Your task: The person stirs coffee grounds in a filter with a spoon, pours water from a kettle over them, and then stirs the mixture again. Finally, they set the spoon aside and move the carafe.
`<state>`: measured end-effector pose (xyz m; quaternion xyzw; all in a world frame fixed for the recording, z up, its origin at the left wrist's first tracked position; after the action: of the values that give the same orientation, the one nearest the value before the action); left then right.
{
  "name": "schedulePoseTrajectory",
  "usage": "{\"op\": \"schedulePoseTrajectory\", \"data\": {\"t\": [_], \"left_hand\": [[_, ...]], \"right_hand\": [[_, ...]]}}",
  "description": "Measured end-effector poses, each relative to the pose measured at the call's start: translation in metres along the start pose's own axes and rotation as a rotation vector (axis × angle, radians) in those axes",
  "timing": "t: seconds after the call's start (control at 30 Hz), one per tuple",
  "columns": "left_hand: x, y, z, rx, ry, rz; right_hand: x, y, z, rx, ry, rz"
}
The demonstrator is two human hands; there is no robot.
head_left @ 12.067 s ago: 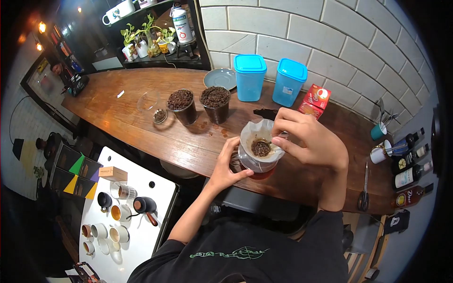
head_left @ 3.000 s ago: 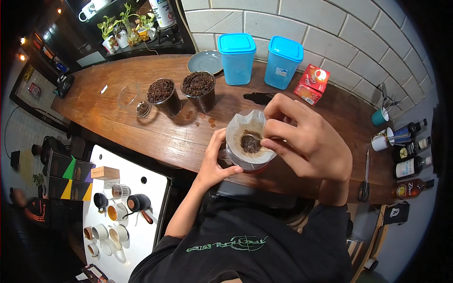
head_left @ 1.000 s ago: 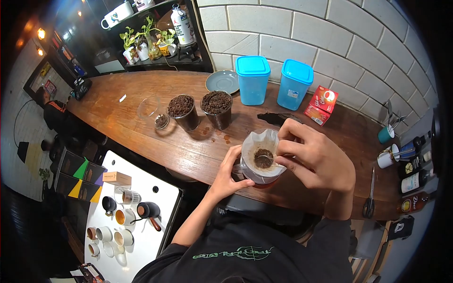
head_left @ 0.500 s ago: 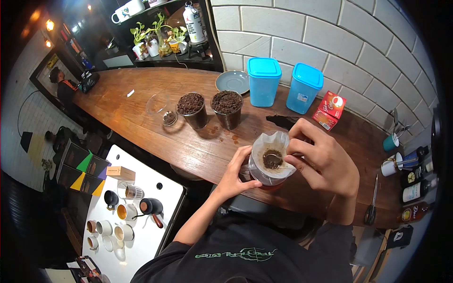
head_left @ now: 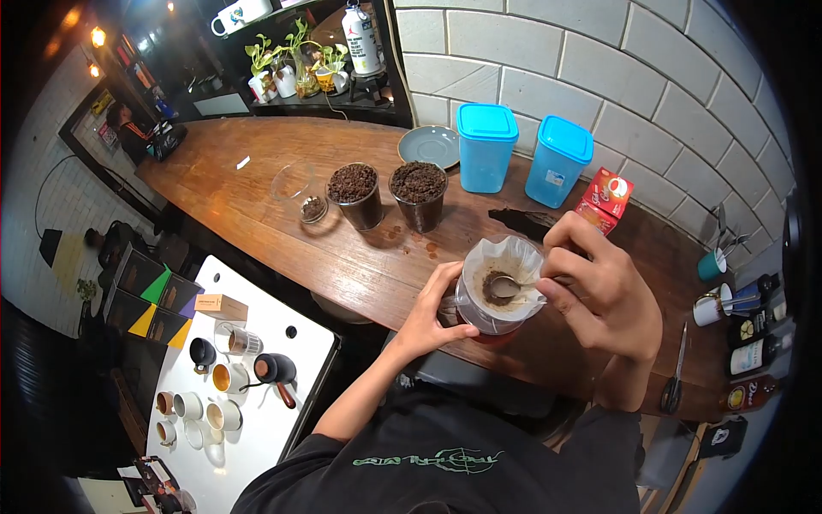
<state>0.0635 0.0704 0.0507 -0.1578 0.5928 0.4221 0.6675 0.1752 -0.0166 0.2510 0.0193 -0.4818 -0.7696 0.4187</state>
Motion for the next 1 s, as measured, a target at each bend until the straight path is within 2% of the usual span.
{"op": "schedulePoseTrajectory", "data": {"t": [0.23, 0.33, 0.5, 0.6, 0.73, 0.83, 0.93, 1.0], "left_hand": [[0.003, -0.001, 0.001, 0.008, 0.015, -0.036], [0.003, 0.001, -0.002, -0.03, -0.001, 0.015], [0.005, 0.0, -0.003, -0.036, 0.003, 0.001], [0.012, -0.001, -0.002, -0.021, 0.056, -0.127], [0.013, 0.0, -0.003, -0.031, 0.054, -0.097], [0.01, 0.0, -0.003, -0.033, 0.041, -0.052], [0.012, -0.001, -0.002, -0.022, 0.047, -0.116], [0.009, 0.0, -0.003, -0.038, 0.034, -0.073]], "right_hand": [[-0.002, -0.012, 0.0, 0.052, 0.017, 0.052], [-0.008, -0.011, -0.001, 0.031, -0.019, -0.043], [-0.005, -0.016, -0.001, 0.079, 0.029, 0.058], [-0.012, -0.012, -0.002, 0.044, -0.017, 0.005], [-0.008, -0.013, -0.002, 0.08, 0.004, 0.045], [-0.006, -0.004, 0.0, 0.013, 0.014, 0.042], [-0.008, -0.002, 0.0, 0.011, -0.014, -0.073], [-0.014, -0.013, -0.002, 0.046, -0.022, -0.002]]}}
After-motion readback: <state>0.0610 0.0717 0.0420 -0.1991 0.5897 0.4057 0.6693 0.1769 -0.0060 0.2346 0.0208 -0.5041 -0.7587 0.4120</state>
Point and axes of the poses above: each hand's wrist, its own z-axis towards the middle knuckle, its own y-axis out of the back of the hand, x = y × z, the point moved 10 cm from there along z, towards the middle knuckle, and after that the axes turned 11 degrees about y, right-handed, at the moved point
